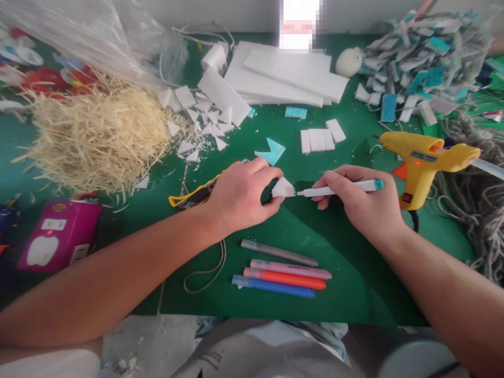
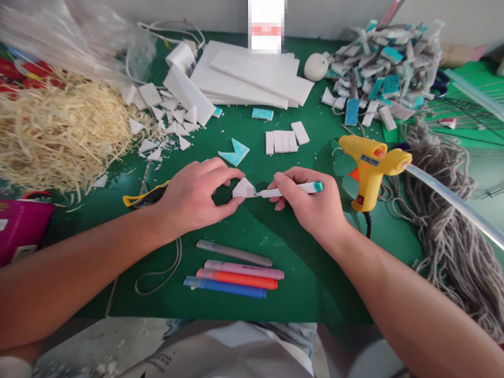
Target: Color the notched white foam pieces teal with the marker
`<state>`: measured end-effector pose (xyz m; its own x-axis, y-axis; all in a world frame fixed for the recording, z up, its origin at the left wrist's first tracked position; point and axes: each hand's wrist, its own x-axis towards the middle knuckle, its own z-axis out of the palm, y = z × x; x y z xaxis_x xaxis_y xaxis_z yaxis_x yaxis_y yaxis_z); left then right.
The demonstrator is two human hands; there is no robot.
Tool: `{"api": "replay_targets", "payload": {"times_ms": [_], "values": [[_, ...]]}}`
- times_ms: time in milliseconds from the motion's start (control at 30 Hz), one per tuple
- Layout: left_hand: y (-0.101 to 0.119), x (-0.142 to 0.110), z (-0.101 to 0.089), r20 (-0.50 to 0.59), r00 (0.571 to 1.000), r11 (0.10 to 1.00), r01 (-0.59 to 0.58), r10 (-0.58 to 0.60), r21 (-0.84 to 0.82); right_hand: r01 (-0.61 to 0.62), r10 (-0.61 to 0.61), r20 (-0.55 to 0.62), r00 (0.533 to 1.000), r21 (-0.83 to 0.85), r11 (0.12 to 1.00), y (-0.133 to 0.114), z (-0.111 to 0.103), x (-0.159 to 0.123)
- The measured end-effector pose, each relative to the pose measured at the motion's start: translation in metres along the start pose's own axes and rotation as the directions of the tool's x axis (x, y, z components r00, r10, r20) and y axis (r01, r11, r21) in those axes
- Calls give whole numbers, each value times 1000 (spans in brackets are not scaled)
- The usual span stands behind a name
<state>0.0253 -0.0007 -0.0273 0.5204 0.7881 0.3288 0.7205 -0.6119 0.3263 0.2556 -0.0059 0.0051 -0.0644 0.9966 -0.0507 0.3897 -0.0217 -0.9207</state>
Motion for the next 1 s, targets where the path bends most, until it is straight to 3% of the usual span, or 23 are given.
{"api": "replay_targets", "payload": {"times_ms": [433,533,667,800,1000], "values": [[0,0,0,20,1000,1000,15,-15,1,24,-24,-12,1000,1,1000,1,0,-1],[0,0,0,32,999,1000,22,-22,2,-1,2,29,1000,-16,1000,1,0,-1],[0,0,-1,53,998,999,42,-42,6,14,-14,-22,1000,-6,1000,2,0,-1],[-1,0,-1,28,999,1000,19,-19,-8,6,-4,35,999,-43,999,3,-2,-1],[0,0,0,20,1000,1000,18,-17,-9,-12,12,4,1000,-15,1000,0,-1,0]]}}
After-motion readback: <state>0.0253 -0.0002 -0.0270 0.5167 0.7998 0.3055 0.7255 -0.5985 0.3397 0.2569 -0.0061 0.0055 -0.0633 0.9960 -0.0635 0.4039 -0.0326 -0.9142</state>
